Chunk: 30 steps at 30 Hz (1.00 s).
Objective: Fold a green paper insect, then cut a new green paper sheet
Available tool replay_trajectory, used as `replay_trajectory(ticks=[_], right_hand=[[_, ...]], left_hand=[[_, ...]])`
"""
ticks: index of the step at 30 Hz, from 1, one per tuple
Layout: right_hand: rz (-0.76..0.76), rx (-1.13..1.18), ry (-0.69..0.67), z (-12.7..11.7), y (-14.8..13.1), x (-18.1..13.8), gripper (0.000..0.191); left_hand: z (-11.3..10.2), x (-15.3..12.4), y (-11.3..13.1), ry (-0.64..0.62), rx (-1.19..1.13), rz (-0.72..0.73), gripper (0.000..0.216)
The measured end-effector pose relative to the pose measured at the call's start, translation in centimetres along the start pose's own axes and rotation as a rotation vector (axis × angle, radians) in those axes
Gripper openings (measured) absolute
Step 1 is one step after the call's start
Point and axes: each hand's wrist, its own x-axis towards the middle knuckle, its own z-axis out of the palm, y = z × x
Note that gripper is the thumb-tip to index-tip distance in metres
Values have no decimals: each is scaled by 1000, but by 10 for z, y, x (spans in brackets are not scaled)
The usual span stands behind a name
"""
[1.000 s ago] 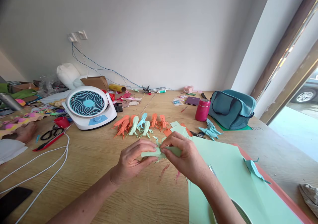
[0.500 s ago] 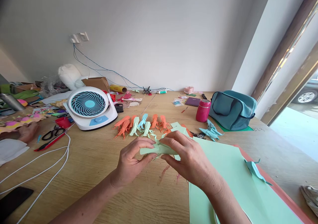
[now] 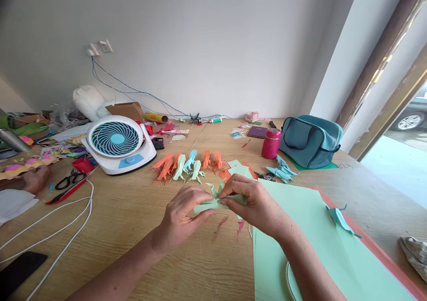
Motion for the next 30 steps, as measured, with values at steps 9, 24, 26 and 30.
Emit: replay_trajectory(ticks=[9,24,26,30], right_hand=[[-192,-450,-17,-2,-8,-2,24],[-281,-445,-17,4,-7,-4,33],[-262,-395,-7,5,-7,-4,33],[-248,-344,-11,5,-6,-4,26]], left_hand=[[2,0,0,75,36,-1,24],[2,-1,-6,60,-118,-87,22],[1,-1,-6,65,-113,-84,21],[-2,0,-9,41,-114,-47,21]])
